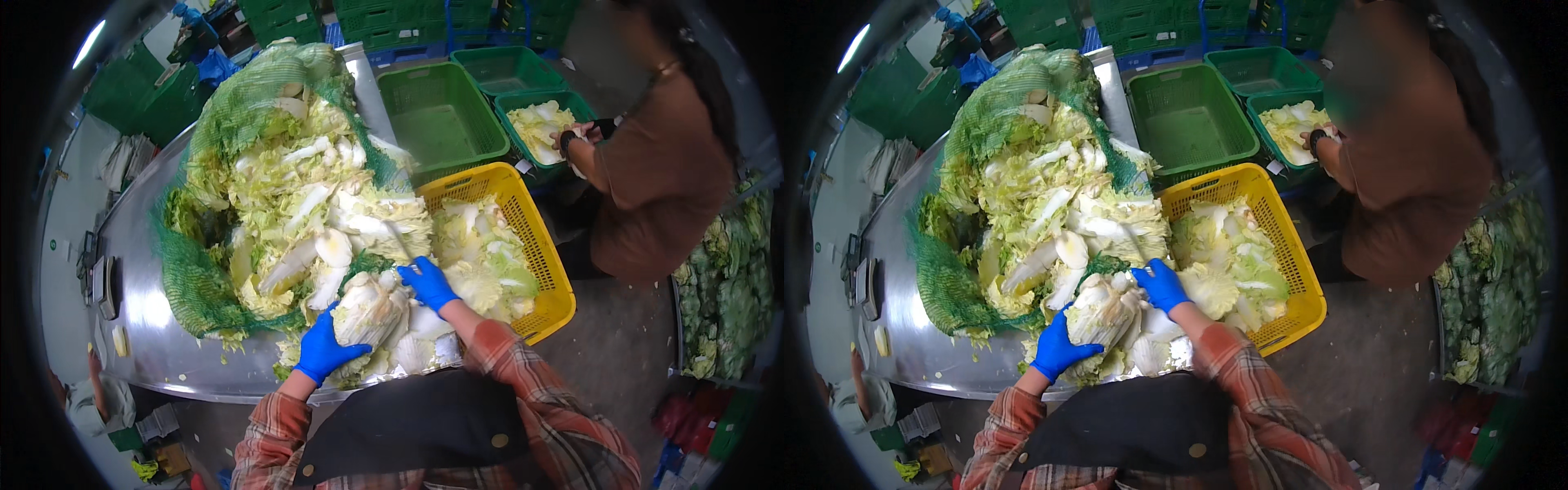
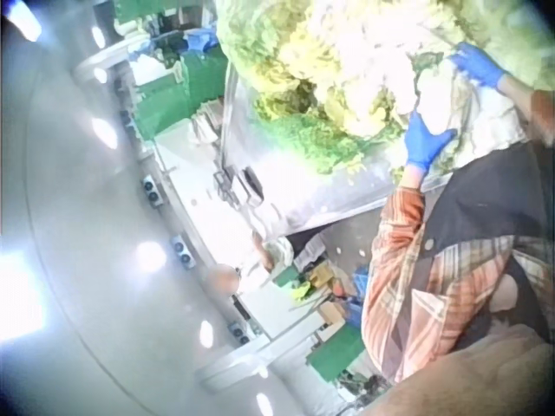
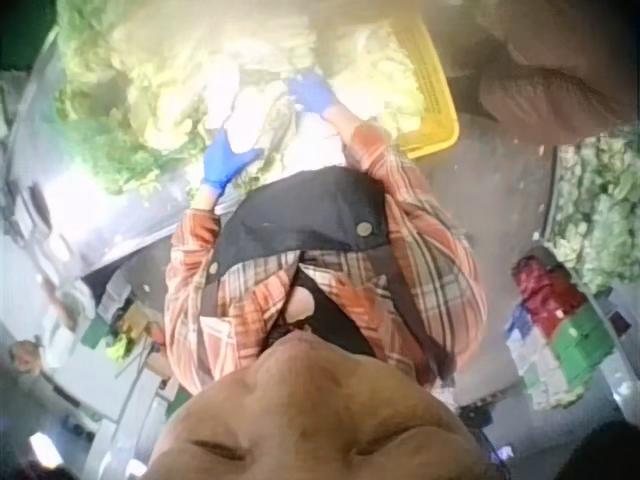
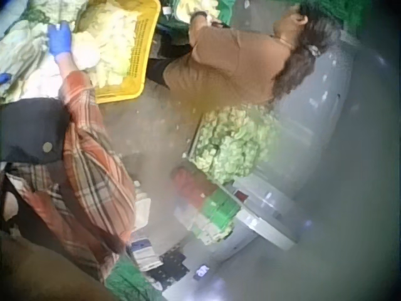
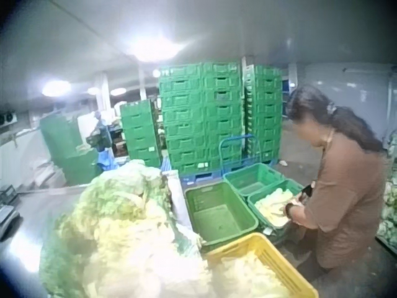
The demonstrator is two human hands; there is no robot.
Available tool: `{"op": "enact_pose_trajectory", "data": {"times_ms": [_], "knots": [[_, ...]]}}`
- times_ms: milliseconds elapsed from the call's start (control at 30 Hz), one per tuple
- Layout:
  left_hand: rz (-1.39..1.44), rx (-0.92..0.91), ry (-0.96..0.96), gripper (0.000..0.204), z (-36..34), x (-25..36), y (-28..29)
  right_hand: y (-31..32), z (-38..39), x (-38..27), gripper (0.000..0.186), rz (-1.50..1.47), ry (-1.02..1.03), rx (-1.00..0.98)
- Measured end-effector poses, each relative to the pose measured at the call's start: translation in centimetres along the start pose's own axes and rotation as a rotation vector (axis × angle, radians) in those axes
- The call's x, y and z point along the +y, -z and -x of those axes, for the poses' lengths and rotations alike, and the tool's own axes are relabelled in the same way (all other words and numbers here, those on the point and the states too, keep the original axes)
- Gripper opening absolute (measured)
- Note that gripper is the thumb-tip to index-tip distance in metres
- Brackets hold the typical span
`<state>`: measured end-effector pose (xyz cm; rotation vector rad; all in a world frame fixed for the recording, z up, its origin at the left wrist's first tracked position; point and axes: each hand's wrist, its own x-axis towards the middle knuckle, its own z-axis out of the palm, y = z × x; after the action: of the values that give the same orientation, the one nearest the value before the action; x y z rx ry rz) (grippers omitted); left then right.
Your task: The person cuts napa cabbage into halves and quarters using a knife on a stainless steel table. The cut pieces are placed into a yellow basket. A coworker also processes cabbage nearby.
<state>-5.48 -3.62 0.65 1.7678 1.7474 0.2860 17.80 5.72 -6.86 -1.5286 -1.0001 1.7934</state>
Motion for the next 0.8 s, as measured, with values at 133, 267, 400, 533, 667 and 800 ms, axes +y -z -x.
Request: {"op": "enact_pose_trajectory", "data": {"times_ms": [133,267,400,533,667,800], "knots": [[0.001,-0.018,0.034,0.100,-0.2,-0.1,-0.2,1.1,4.2,0.7,0.038,0.263,0.330,-0.022],[0.024,-0.025,0.031,0.100,-0.1,0.1,-0.2,-0.1,8.6,2.6,0.030,0.598,0.685,0.019],[-0.008,-0.030,0.055,0.101,0.0,0.2,-0.3,-1.2,8.7,3.6,0.027,0.816,0.568,0.005],[-0.016,-0.007,0.031,0.102,-0.1,0.0,-0.1,-1.3,8.7,2.6,0.022,0.754,0.660,-0.027],[-0.038,-0.001,0.010,0.103,0.1,0.2,-0.3,-1.4,8.6,2.0,0.019,0.849,0.486,-0.116],[-0.047,0.034,-0.046,0.103,0.0,0.4,-0.7,-1.2,8.1,2.3,0.018,0.892,0.401,-0.121]]}}
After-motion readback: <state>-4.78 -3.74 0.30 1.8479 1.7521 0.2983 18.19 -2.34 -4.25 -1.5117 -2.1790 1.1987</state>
